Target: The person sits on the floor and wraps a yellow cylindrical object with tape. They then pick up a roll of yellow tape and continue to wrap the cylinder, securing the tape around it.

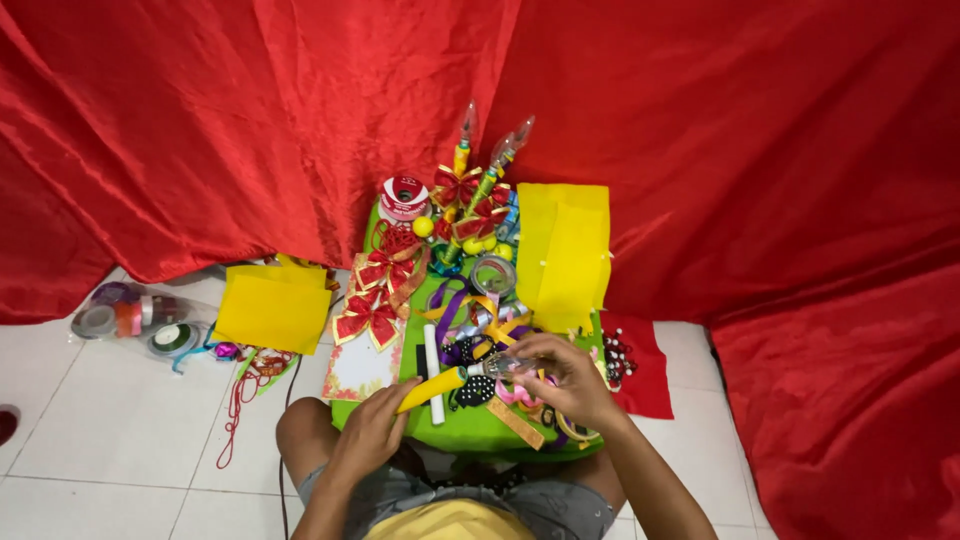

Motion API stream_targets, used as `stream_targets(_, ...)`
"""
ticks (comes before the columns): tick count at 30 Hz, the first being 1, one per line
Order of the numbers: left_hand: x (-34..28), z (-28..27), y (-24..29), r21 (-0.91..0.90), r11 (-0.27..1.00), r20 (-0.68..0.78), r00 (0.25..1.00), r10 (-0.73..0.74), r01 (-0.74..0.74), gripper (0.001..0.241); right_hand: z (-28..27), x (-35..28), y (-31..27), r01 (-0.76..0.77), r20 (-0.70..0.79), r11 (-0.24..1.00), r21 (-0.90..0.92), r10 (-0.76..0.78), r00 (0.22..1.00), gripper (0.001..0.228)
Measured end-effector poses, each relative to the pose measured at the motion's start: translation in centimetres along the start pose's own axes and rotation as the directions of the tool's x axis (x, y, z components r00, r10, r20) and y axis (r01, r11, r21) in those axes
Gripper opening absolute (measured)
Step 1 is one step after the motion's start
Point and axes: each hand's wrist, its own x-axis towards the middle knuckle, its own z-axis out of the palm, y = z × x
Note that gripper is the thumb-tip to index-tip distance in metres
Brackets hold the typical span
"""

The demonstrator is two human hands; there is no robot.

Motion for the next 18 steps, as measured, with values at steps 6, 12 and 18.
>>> stream_targets(6, 0.0, -0.6, 1.7, 0.038, 0.999, 0.070, 0.998, 0.009, -0.012, 0.062, -0.4, -1.7, 0.5, -0.079, 0.074, 0.994, -0.081, 0.085, 0.994, 0.026)
stream_targets(12, -0.4, -0.1, 1.7, 0.038, 0.998, 0.075, 0.996, 0.048, -0.050, 0.060, -0.9, -1.9, 0.8, -0.116, 0.154, 0.990, -0.075, 0.127, 0.980, 0.027)
stream_targets(18, -0.5, -0.1, 2.1, 0.056, 0.997, 0.091, 0.995, 0.041, -0.046, 0.061, -1.1, -1.5, 0.1, -0.194, 0.187, 0.966, -0.172, 0.226, 0.956, 0.031)
